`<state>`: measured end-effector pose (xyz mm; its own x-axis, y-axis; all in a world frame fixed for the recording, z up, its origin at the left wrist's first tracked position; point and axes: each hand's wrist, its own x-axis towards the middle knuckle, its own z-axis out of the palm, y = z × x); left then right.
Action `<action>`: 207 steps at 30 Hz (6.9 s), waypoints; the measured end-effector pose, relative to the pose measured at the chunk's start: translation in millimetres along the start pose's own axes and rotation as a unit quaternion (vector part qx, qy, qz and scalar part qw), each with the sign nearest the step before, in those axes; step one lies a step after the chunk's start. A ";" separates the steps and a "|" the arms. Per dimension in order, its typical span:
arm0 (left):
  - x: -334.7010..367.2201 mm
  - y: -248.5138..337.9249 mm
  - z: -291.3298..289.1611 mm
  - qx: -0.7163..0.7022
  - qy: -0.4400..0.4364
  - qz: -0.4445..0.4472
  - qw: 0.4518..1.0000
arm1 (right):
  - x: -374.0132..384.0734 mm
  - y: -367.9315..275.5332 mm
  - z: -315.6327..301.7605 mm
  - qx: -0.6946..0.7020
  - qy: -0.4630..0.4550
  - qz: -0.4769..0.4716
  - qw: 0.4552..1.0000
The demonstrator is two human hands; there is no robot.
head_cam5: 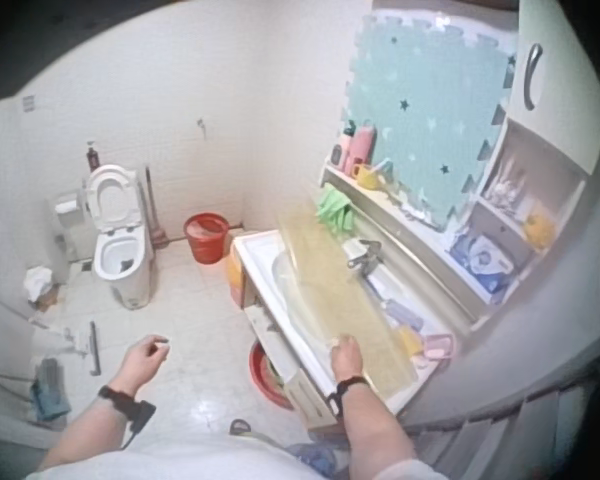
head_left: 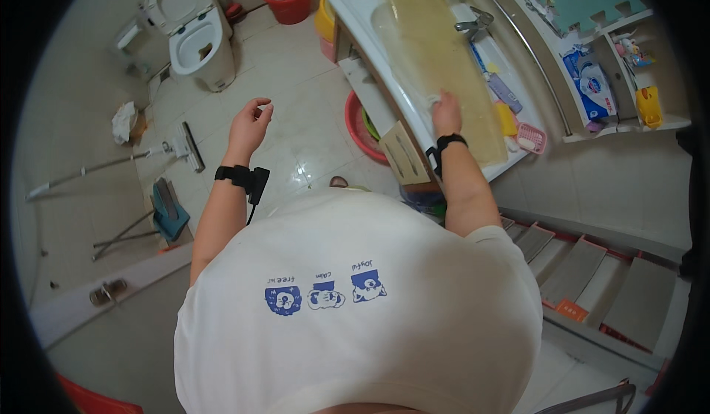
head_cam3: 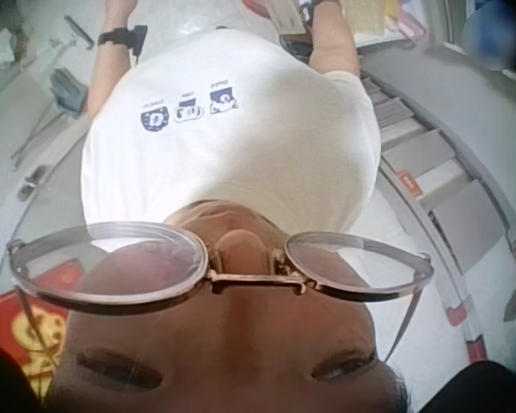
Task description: The person washes a large translucent plastic sheet in a bathroom sink, repeatedly wetting, rubbing, and rinsing it with both hands. The sheet is lifted and repositioned several times to cover different areas.
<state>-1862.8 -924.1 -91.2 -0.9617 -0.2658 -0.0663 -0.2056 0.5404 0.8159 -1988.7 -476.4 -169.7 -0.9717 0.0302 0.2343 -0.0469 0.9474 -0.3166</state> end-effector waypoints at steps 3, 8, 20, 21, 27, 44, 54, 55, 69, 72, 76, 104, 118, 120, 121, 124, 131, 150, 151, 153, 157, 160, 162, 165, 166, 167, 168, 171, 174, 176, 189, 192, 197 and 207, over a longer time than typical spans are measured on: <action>43.0 22.7 24.1 -0.011 -0.050 0.013 0.999 | -13.7 9.5 25.8 -0.107 -0.167 -0.041 0.979; 108.0 47.4 51.1 0.004 -0.106 0.036 0.994 | -17.5 14.2 34.2 -0.092 -0.224 -0.019 0.970; 223.6 34.3 56.2 0.025 -0.154 0.063 0.986 | 27.8 50.1 36.7 -0.093 -0.204 0.151 0.963; 230.8 25.7 49.1 0.035 -0.152 0.070 0.985 | 31.2 50.0 36.0 -0.078 -0.185 0.165 0.966; 278.2 -55.6 -23.1 0.092 -0.094 0.058 0.990 | 34.8 -11.5 22.3 -0.102 0.112 0.181 0.972; 295.6 -335.5 -339.9 0.181 0.101 -0.171 0.963 | 84.3 -420.0 246.8 0.211 -0.125 0.051 0.968; 150.8 -476.6 -515.6 0.192 0.257 -0.525 0.788 | 28.7 -463.3 281.5 0.194 -0.230 0.080 0.950; 146.4 -486.9 -532.2 0.160 0.285 -0.539 0.776 | 30.3 -473.8 281.0 0.171 -0.232 0.064 0.955; 151.2 -610.5 -678.8 -0.147 0.591 -0.468 0.641 | 36.6 -649.5 332.5 0.074 -0.343 -0.010 0.936; 149.6 -630.3 -687.1 -0.169 0.587 -0.460 0.644 | 29.3 -655.2 335.8 0.080 -0.366 -0.018 0.927; 142.2 -624.5 -701.0 -0.278 0.537 -0.441 0.663 | 15.6 -657.1 340.0 0.076 -0.375 -0.009 0.924; 242.7 -37.7 -371.1 -0.053 -0.068 0.376 0.922 | -6.7 -720.3 209.7 0.496 -0.068 0.171 0.849; 236.8 -18.2 -225.6 -0.223 -0.385 0.283 0.850 | -142.2 -436.6 181.7 0.270 -0.191 0.232 0.915; 220.7 -27.2 -191.4 -0.163 -0.440 0.203 0.859 | -180.5 -407.7 180.8 0.243 -0.135 0.293 0.915; 211.3 -32.6 -171.8 -0.152 -0.470 0.156 0.855 | -203.5 -402.2 182.0 0.291 -0.057 0.361 0.884; 176.9 -48.5 -115.8 -0.097 -0.541 0.051 0.834 | -236.3 -397.2 198.1 0.090 0.055 0.419 0.902; 214.1 -62.4 -86.5 -0.153 -0.531 0.049 0.832 | -196.3 -388.1 250.7 0.083 0.028 0.501 0.861; 402.5 -98.0 -426.6 -0.134 -0.162 0.109 0.971 | 56.5 -620.5 334.7 0.299 -0.256 0.143 0.908; 399.6 -96.1 -426.3 -0.140 -0.179 0.116 0.967 | 57.7 -619.2 334.9 0.307 -0.238 0.137 0.911; 391.4 -99.8 -408.7 -0.101 -0.144 0.127 0.976 | 52.8 -605.0 334.2 0.315 -0.248 0.149 0.904; 384.4 -108.2 -341.5 -0.121 -0.192 0.112 0.967 | 18.0 -533.8 324.5 0.249 -0.232 0.198 0.919; 380.5 -117.1 -283.8 -0.167 -0.258 0.094 0.947 | -9.9 -486.5 309.8 0.185 -0.198 0.289 0.918; 373.8 -122.3 -246.6 -0.172 -0.296 0.061 0.938 | -30.8 -462.0 301.3 0.154 -0.157 0.319 0.922; 350.1 -137.1 -199.6 -0.120 -0.327 -0.011 0.937 | -50.4 -447.4 305.1 0.118 -0.136 0.312 0.933; 339.6 -144.2 -193.5 -0.060 -0.345 -0.004 0.936 | -53.1 -446.7 310.5 0.117 -0.150 0.304 0.933; 334.9 -150.5 -186.4 -0.134 -0.333 -0.048 0.932 | -52.2 -448.6 318.2 0.120 -0.137 0.305 0.935; 333.8 -157.0 -183.0 -0.212 -0.321 -0.092 0.918 | -50.1 -453.1 326.5 0.120 -0.133 0.309 0.934; 355.5 -172.2 -196.0 -0.227 -0.281 -0.087 0.928 | -32.3 -472.4 347.4 0.145 -0.132 0.293 0.936; 381.6 -184.0 -240.3 -0.225 -0.209 -0.055 0.950 | 6.2 -513.1 362.3 0.155 -0.142 0.258 0.943; 391.2 -189.2 -281.9 -0.235 -0.153 -0.040 0.959 | 33.5 -546.9 368.0 0.188 -0.175 0.230 0.938; 314.5 -223.5 -535.0 -0.116 0.201 -0.079 0.969 | 72.8 -789.5 400.3 0.298 -0.338 -0.036 0.892; 285.9 -217.4 -566.6 -0.087 0.205 -0.073 0.972 | 60.4 -820.5 386.0 0.282 -0.396 -0.114 0.866; 267.1 -209.3 -587.2 -0.056 0.169 -0.031 0.984 | 35.3 -808.6 351.5 0.305 -0.411 -0.112 0.852; 275.6 -209.1 -376.5 -0.138 -0.160 -0.054 0.976 | -82.5 -574.9 327.9 0.178 -0.314 0.174 0.916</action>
<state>-2016.7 -1410.9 -63.8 -0.9537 -0.0234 -0.2999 -0.2944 0.2762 0.9149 -1957.4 -1128.1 -308.3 -0.8786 0.0162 -0.4772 0.3273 0.7482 -0.5771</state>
